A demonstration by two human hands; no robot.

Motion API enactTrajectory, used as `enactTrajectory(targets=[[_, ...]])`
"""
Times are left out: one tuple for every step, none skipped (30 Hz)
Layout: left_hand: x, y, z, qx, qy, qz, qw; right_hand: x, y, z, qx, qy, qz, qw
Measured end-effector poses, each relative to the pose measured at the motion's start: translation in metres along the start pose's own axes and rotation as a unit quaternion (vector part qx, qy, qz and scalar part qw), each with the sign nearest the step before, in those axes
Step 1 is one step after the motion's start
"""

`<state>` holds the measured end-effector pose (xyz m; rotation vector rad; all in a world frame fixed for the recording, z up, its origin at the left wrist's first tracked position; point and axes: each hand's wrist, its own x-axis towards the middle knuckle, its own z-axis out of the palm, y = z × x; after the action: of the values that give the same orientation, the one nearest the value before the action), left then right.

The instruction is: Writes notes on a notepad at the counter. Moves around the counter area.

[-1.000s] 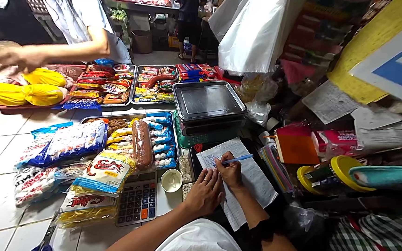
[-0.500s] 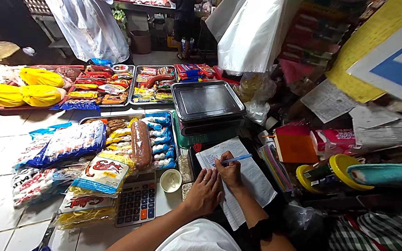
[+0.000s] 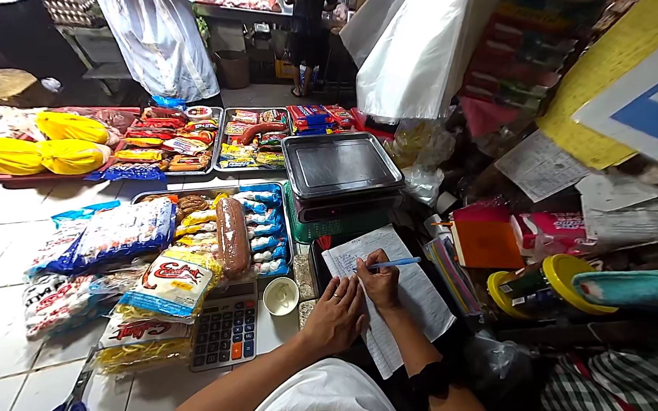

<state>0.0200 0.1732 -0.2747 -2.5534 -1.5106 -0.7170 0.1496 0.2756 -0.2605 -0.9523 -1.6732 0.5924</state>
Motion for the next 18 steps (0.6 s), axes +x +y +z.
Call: enactTrajectory(targets=[[-0.0003, 0.0001, 0.0002, -0.001, 0.0, 0.0, 1.0, -0.0001, 0.0001, 0.0008, -0.005, 0.0, 0.001, 1.0], [-0.0005, 0.0005, -0.0001, -0.002, -0.002, -0.001, 1.0, -0.0004, -0.0002, 0.0014, -0.012, -0.002, 0.002, 1.0], [-0.0005, 0.0011, -0.0005, -0.003, -0.004, -0.003, 1.0, -0.0008, -0.0004, 0.0014, -0.018, -0.004, 0.003, 1.0], [-0.0003, 0.0017, -0.0005, -0.001, -0.002, -0.003, 1.0, -0.0011, -0.0005, 0.001, -0.022, -0.005, 0.003, 1.0], [-0.0002, 0.0016, -0.0002, 0.001, 0.0, -0.003, 1.0, -0.001, -0.0006, 0.0006, -0.023, -0.004, 0.001, 1.0], [-0.0002, 0.0012, -0.0001, 0.003, 0.0, -0.003, 1.0, -0.0009, -0.0006, 0.0006, -0.023, -0.001, 0.0, 1.0], [-0.0003, 0.0009, -0.0001, 0.006, 0.0, -0.003, 1.0, -0.0008, -0.001, 0.0007, -0.024, 0.004, 0.0, 1.0], [-0.0005, 0.0003, 0.0005, 0.006, 0.002, -0.001, 1.0, -0.0003, -0.0014, 0.0009, -0.025, 0.01, 0.002, 1.0], [-0.0008, -0.0005, 0.0012, 0.003, 0.003, -0.001, 1.0, 0.0003, -0.0019, 0.0012, -0.022, 0.013, 0.005, 1.0], [-0.0013, -0.0008, 0.0016, -0.005, 0.003, -0.001, 1.0, 0.0003, -0.0024, 0.0011, -0.02, 0.01, 0.011, 1.0], [-0.0015, -0.0006, 0.0016, -0.009, 0.003, -0.002, 1.0, 0.0004, -0.0027, 0.0012, -0.019, 0.004, 0.014, 1.0], [-0.0013, -0.0004, 0.0016, -0.01, 0.003, -0.002, 1.0, 0.0005, -0.0027, 0.0013, -0.016, 0.0, 0.016, 1.0], [-0.0011, -0.0001, 0.0019, -0.007, 0.005, -0.001, 1.0, 0.0005, -0.0028, 0.0012, -0.015, -0.002, 0.018, 1.0], [-0.0008, 0.0001, 0.002, -0.005, 0.007, 0.0, 1.0, 0.0004, -0.0028, 0.0009, -0.014, -0.001, 0.018, 1.0], [-0.0004, 0.0004, 0.0015, -0.003, 0.007, 0.0, 1.0, 0.0005, -0.0025, 0.0008, -0.011, 0.0, 0.017, 1.0], [0.0, 0.0003, 0.0008, -0.004, 0.004, -0.001, 1.0, 0.0008, -0.002, 0.0009, -0.006, -0.001, 0.016, 1.0], [0.0001, 0.0002, 0.0003, -0.006, 0.003, -0.002, 1.0, 0.001, -0.0018, 0.0011, -0.005, -0.001, 0.016, 1.0], [-0.0003, 0.0002, 0.0002, -0.007, 0.002, -0.003, 1.0, 0.0007, -0.0018, 0.0012, -0.008, 0.0, 0.014, 1.0]])
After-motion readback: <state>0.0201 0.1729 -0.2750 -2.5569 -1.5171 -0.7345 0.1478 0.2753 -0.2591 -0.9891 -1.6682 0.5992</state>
